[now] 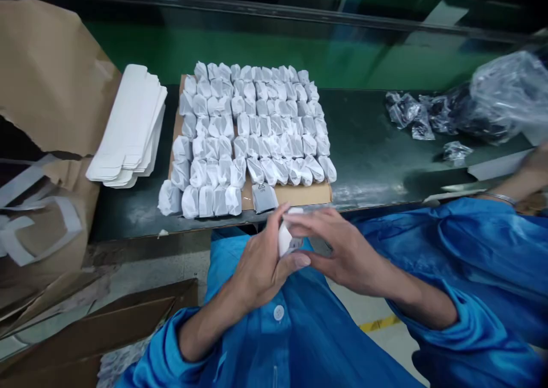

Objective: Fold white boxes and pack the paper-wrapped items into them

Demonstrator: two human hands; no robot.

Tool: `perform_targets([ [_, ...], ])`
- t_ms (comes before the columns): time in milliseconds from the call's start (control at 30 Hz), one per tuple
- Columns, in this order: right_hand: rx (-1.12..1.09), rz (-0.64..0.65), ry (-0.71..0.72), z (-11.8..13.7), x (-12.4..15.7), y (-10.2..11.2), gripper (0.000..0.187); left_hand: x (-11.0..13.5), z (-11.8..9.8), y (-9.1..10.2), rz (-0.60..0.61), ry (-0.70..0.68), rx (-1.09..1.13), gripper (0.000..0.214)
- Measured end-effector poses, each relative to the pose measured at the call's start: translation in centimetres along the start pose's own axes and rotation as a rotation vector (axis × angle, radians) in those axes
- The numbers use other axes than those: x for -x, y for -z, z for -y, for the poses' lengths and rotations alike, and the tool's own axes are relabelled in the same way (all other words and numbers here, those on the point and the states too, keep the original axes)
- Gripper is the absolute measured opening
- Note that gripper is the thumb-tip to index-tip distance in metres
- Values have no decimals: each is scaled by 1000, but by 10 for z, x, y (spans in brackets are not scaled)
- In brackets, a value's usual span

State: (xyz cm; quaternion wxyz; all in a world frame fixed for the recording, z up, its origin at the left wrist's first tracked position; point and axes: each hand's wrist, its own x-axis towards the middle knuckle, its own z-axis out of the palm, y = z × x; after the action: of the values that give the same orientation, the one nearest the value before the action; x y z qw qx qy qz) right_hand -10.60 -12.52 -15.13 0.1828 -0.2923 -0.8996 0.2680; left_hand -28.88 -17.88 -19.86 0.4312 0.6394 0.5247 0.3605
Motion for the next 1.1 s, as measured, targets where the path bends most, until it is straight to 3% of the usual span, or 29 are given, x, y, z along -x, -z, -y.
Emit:
perform_targets([
  [133, 121, -12, -21, 11, -1, 30, 47, -3, -8, 6, -108, -93, -30, 110],
  [233, 105, 94, 2, 14, -2, 41, 43, 4, -9, 12, -156, -118, -93, 110],
  [333, 47, 143, 54, 11, -3, 46, 39, 9, -12, 15, -149, -120, -118, 106],
  [533, -14, 86, 43, 8, -7, 50, 23, 8, -16, 17, -97, -85, -35, 99],
  [667, -93, 195, 18, 9, -9, 48, 20, 8, -15, 17, -78, -84, -16, 100],
  [867, -18, 366, 95, 1, -3, 44, 53, 11, -3, 17, -210, -54, -140, 102],
  [1100, -19, 555, 44, -3, -12, 44, 55, 13, 4, 12, -148, 66, -53, 113],
])
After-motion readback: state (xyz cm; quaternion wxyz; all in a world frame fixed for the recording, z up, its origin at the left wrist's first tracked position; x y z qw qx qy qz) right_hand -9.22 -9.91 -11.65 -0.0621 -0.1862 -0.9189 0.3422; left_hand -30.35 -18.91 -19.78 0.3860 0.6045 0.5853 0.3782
